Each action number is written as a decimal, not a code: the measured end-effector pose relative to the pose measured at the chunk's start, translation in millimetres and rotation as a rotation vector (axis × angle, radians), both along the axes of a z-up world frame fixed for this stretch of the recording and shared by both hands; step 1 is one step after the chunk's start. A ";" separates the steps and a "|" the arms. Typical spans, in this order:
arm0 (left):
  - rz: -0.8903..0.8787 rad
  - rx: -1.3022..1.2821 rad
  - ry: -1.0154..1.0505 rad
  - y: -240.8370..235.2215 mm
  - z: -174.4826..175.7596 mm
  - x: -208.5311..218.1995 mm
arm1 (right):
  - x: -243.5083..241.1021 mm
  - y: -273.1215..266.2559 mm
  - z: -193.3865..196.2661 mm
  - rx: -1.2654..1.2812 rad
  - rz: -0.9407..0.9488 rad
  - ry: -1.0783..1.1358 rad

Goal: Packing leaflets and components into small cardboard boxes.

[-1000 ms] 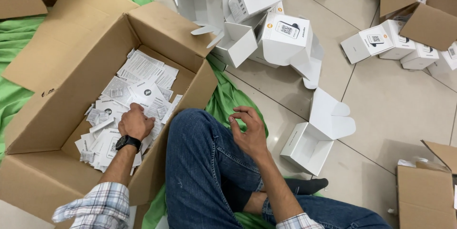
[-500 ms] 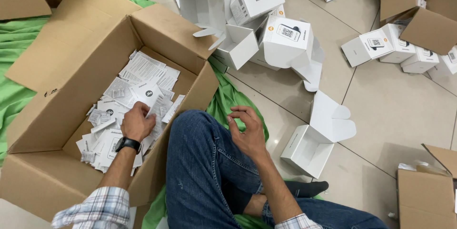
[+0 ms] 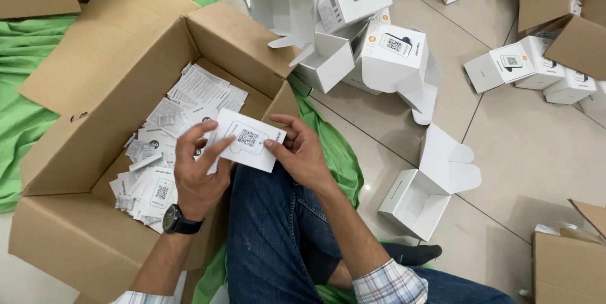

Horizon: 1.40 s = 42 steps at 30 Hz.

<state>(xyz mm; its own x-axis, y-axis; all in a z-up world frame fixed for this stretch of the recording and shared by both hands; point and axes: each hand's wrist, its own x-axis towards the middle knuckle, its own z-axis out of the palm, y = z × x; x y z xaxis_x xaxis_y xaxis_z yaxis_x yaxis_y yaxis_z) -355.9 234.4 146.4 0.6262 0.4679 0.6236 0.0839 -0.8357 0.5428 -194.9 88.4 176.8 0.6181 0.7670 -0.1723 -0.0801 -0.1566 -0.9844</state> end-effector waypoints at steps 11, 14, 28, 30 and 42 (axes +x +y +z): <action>0.215 -0.232 0.896 97.4 -114.6 0.7 | 11.6 -14.7 -28.0 0.000 -0.313 -0.025; 0.255 -0.231 1.046 93.7 -105.9 7.0 | 16.1 -17.0 -30.6 -0.005 -0.320 -0.026; 0.380 -0.451 0.689 110.9 -124.6 -15.7 | 19.7 -24.0 -43.3 0.003 -0.311 -0.032; 0.362 -0.446 0.632 110.5 -125.6 -16.7 | 18.9 -23.8 -44.9 0.044 -0.304 -0.027; 0.329 -0.487 0.449 112.0 -130.8 -22.4 | 18.3 -22.1 -39.7 -0.014 -0.322 -0.015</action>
